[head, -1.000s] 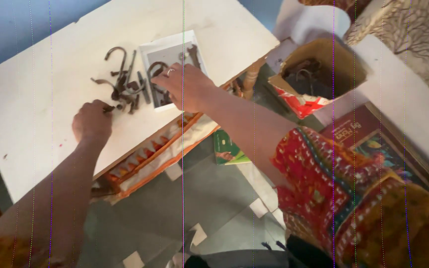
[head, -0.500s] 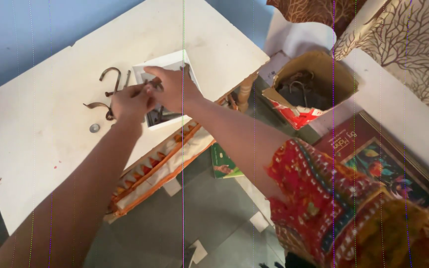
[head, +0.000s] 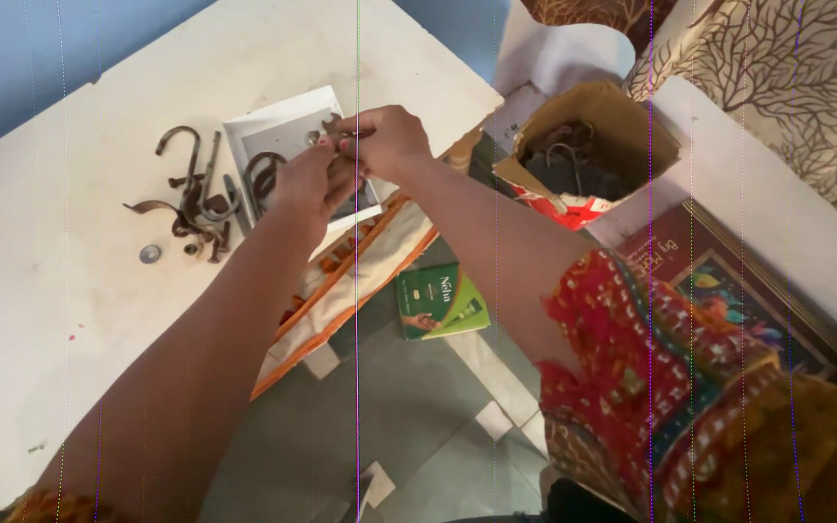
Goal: The person sorts and arranges various metal hardware items, including hooks, bolts, and a wrench, on a white table and into a small white box. The person repeatedly picks up items, places them in the box, and rearranges them on the table.
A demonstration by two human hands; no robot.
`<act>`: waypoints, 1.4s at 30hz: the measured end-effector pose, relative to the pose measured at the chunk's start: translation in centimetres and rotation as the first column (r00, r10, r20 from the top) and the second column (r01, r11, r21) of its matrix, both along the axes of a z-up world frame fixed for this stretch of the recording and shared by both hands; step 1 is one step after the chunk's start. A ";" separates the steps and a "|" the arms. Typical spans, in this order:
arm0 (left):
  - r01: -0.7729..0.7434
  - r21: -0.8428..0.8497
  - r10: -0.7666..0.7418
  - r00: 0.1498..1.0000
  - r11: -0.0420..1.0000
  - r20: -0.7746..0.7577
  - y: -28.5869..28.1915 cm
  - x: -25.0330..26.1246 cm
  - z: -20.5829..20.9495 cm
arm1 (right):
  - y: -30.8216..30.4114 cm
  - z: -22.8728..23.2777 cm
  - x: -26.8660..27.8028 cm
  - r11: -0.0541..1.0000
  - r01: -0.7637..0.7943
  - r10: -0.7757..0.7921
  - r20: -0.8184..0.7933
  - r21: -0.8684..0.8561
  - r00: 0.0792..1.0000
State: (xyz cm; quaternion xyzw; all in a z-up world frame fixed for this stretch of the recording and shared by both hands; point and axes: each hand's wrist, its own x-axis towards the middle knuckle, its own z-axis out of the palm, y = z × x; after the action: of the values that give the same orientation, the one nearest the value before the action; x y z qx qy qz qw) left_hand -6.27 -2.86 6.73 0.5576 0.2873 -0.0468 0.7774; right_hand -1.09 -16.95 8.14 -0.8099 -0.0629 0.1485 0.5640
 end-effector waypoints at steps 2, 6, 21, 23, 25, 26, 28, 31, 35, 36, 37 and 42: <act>0.042 0.128 -0.042 0.999 0.991 0.000 -0.8 -0.5 0.8 | -0.8 0.1 0.0 1.000 0.016 -0.017 -0.023 -0.023 1.000; -0.017 0.604 0.010 1.000 0.797 0.014 -0.6 -1.9 2.1 | -1.2 0.0 -0.4 0.998 0.045 -0.049 -0.098 -0.052 0.994; 0.108 0.821 0.052 0.985 0.561 -0.165 -0.2 0.0 -3.7 | -0.3 0.9 -2.6 0.768 -0.155 0.410 0.291 -0.621 0.864; 0.139 0.875 0.057 0.981 0.463 -0.186 -0.6 0.4 -3.9 | -0.3 1.0 -2.7 0.746 -0.151 0.425 0.290 -0.648 0.858; 0.181 0.881 0.105 0.963 0.437 -0.249 -0.6 0.4 -3.9 | -0.1 1.0 -2.8 0.726 -0.125 0.445 0.323 -0.676 0.835; 0.179 0.894 0.087 0.969 0.410 -0.233 -0.6 0.4 -3.9 | -0.1 0.9 -2.9 0.719 -0.133 0.448 0.309 -0.682 0.839; 0.168 0.920 0.059 0.978 0.355 -0.202 -0.4 0.1 -3.8 | 0.2 0.9 -3.0 0.706 -0.156 0.462 0.282 -0.691 0.841; 0.173 0.942 -0.014 0.984 0.286 -0.176 -0.3 -0.2 -3.1 | 1.0 1.0 -3.2 0.649 -0.182 0.475 0.206 -0.739 0.856; 0.108 0.956 -0.006 0.994 0.274 -0.111 0.6 -1.6 -1.5 | 1.5 1.0 -3.4 0.573 -0.178 0.541 0.205 -0.800 0.816; 0.066 0.973 -0.003 0.998 0.221 -0.067 1.4 -2.0 -1.0 | 1.4 1.1 -3.3 0.563 -0.186 0.562 0.208 -0.805 0.801; 0.018 0.985 0.000 1.000 0.170 -0.019 2.2 -2.2 -0.5 | 1.2 1.2 -3.0 0.552 -0.191 0.584 0.213 -0.812 0.783; -0.055 0.993 0.099 0.994 0.100 0.045 9.8 -3.4 1.1 | 0.8 1.8 -1.6 0.686 -0.122 0.586 0.445 -0.717 0.677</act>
State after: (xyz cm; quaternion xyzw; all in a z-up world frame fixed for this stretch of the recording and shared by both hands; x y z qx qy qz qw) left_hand -9.71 6.94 7.83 0.9176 0.2862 0.1888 0.2013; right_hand -2.66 -16.12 9.92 -0.9177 -0.3656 -0.0135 0.1548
